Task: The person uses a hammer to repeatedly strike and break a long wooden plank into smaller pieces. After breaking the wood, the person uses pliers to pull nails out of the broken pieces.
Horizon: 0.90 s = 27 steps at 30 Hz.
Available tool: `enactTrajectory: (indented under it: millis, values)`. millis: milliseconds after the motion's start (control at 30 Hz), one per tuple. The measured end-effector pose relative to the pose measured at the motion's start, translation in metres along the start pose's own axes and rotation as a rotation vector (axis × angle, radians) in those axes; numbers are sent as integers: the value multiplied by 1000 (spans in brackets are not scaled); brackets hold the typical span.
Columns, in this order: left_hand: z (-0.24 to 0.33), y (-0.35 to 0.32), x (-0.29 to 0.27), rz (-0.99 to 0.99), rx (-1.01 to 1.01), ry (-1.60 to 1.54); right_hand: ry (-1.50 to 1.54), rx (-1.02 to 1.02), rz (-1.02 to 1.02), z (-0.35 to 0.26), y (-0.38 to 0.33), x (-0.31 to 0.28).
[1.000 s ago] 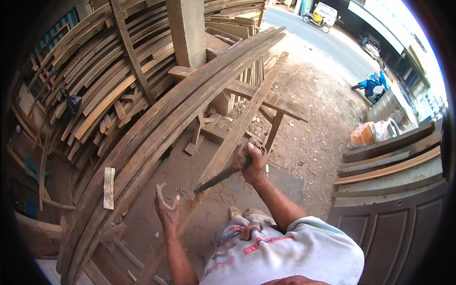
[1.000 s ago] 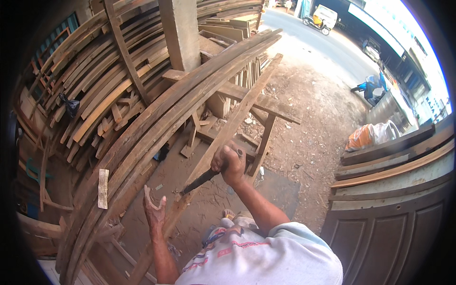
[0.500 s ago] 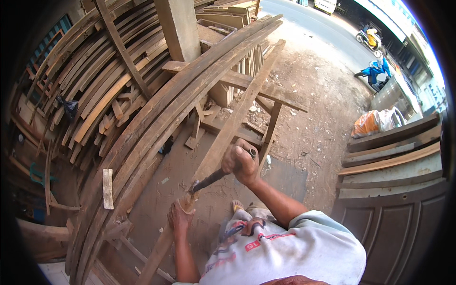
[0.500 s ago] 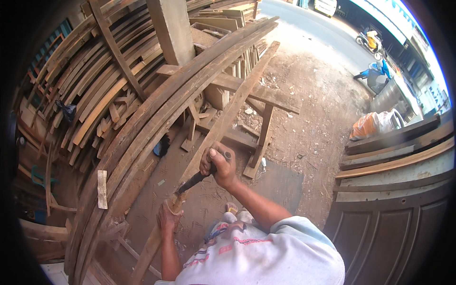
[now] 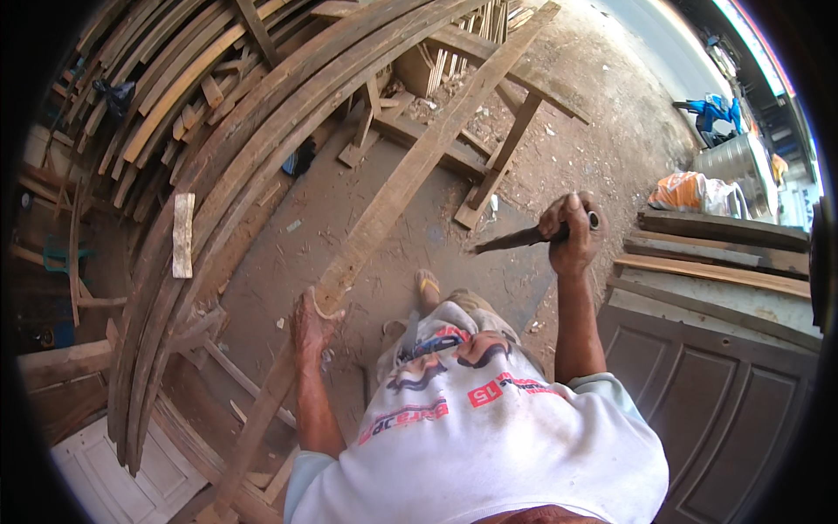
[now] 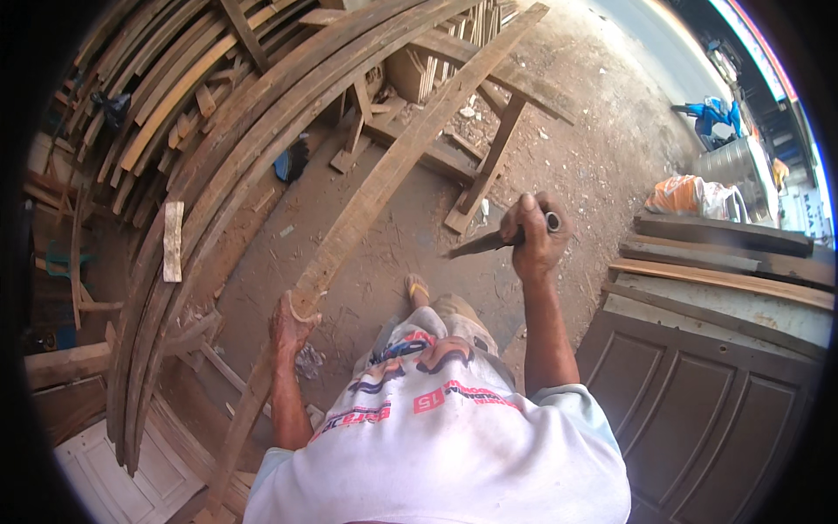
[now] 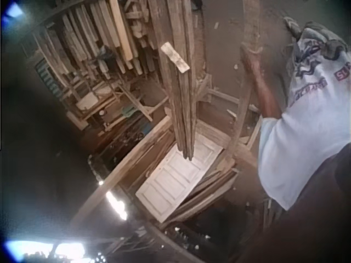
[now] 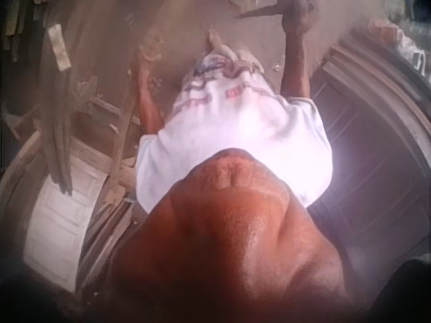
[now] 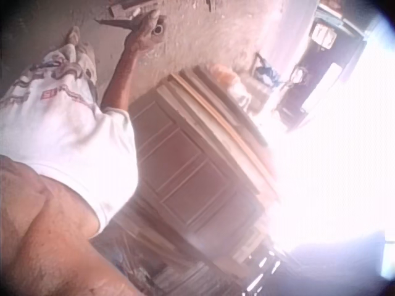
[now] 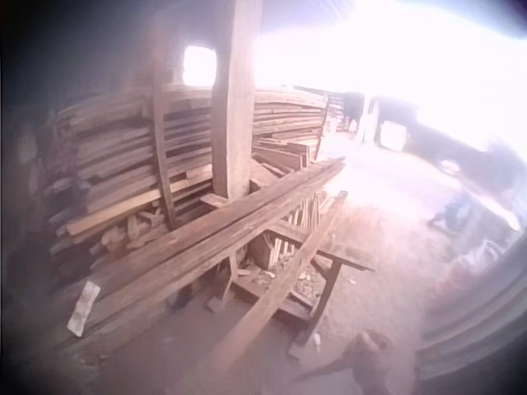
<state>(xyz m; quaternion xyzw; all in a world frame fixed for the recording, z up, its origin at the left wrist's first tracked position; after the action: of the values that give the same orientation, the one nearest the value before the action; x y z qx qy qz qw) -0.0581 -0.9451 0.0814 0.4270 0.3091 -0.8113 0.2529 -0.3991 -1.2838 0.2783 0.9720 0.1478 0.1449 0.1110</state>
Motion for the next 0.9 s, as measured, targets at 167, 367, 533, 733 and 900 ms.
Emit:
enactTrajectory:
  millis: [167, 367, 533, 733, 900]
  values:
    - [-51, -49, -19, -57, -174, -60, -162, 5, 234, -15, -12, -70]
    - [-84, -64, -32, -55, -155, -117, -44, 104, 337, -12, 12, -103]
    - [-39, -51, -59, 169, -304, -226, 4, 111, 193, 14, 66, -38]
    - [29, -19, -41, 202, -294, 174, 319, -93, -69, -2, 160, -12]
    - [13, -12, 13, 64, -422, -147, 299, -252, -163, 1, 238, 25]
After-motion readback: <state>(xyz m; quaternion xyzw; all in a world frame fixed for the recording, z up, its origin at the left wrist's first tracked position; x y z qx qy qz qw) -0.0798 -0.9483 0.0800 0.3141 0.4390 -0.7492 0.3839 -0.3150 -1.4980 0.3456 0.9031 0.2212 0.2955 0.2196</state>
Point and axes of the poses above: each hand's wrist, its own y-axis towards the middle knuckle, its own x-axis out of the palm, z = x × y, the point moved 7 cm from there along y, towards the middle knuckle, and after that the axes turned 3 degrees about x, right-handed, at the moved point
